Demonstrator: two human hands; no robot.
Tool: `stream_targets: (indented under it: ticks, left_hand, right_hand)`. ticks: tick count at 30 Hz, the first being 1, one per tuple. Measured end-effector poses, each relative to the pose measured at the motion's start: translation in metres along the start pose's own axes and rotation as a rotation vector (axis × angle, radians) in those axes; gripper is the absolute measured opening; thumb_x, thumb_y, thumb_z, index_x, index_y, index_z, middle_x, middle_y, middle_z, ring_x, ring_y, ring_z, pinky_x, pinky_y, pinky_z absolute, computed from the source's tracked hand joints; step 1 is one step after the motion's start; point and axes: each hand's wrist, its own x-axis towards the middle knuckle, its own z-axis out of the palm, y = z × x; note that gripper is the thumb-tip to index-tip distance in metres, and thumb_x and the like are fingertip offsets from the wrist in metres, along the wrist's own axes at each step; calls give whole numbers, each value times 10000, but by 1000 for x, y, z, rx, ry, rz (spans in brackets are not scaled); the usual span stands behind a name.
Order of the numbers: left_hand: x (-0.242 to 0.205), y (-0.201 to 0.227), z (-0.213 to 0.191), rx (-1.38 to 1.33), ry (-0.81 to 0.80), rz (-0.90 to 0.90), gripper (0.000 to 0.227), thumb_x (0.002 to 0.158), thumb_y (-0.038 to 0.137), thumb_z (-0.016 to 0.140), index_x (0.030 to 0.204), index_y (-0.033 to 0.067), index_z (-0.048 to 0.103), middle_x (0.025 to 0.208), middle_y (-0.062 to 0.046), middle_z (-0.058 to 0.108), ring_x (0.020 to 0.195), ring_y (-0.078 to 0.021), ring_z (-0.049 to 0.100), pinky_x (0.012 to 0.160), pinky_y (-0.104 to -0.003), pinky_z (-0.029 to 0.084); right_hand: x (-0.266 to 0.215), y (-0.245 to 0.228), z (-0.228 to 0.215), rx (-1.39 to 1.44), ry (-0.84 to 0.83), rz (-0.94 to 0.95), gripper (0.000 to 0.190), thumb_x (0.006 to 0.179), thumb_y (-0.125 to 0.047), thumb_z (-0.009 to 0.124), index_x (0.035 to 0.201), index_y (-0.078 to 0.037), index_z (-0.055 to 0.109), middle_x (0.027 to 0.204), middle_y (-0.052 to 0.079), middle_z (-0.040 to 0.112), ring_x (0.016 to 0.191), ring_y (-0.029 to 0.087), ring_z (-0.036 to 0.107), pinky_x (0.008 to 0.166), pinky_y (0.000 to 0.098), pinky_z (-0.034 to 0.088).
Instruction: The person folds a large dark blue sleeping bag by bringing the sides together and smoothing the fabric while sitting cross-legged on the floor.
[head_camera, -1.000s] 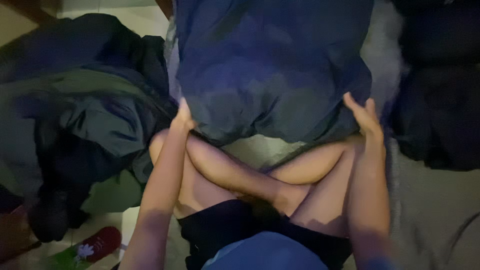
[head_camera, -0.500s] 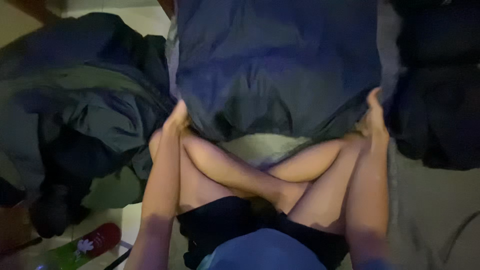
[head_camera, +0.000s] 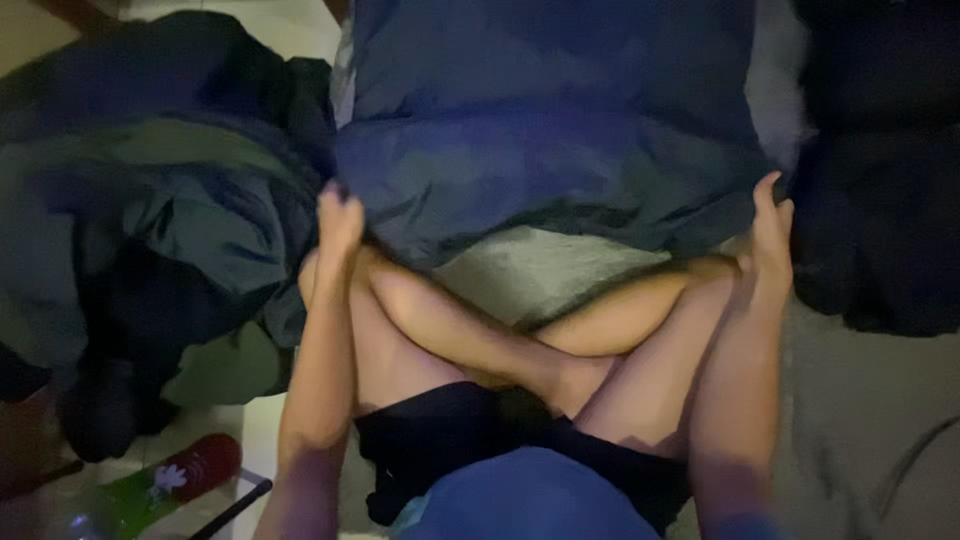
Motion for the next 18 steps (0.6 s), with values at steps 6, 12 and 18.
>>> stream_targets:
  ticks: [6, 12, 18]
  left_hand:
    - [-41, 16, -25, -103, -47, 186, 297, 1086, 183, 584, 806, 193, 489, 819, 111, 454, 779, -67, 376, 661, -338, 328]
    - [-61, -6, -18, 45, 9, 151, 452, 1178, 277, 635, 807, 207, 386, 775, 100, 309, 736, -66, 308, 644, -350, 260]
    - [-72, 82, -42, -545, 182, 39, 333, 1127, 476, 528, 1077, 148, 564, 1097, -72, 549, 1066, -236, 499, 978, -505, 366]
  right_hand:
    - [-56, -32, 5, -260, -175, -231, 883, 943, -319, 837, 1633, -25, 369, 1662, 193, 503, 1504, 351, 504, 1250, 479, 391]
    - [-58, -5, -5, 256, -257, -220, 704, 1075, -149, 681, 1682, -94, 328, 1697, 182, 498, 1520, 363, 564, 1264, 521, 466]
    - [-72, -5, -33, 260, -257, -254, 686, 1094, -86, 674, 1687, -161, 338, 1741, 167, 413, 1587, 370, 463, 1322, 517, 403]
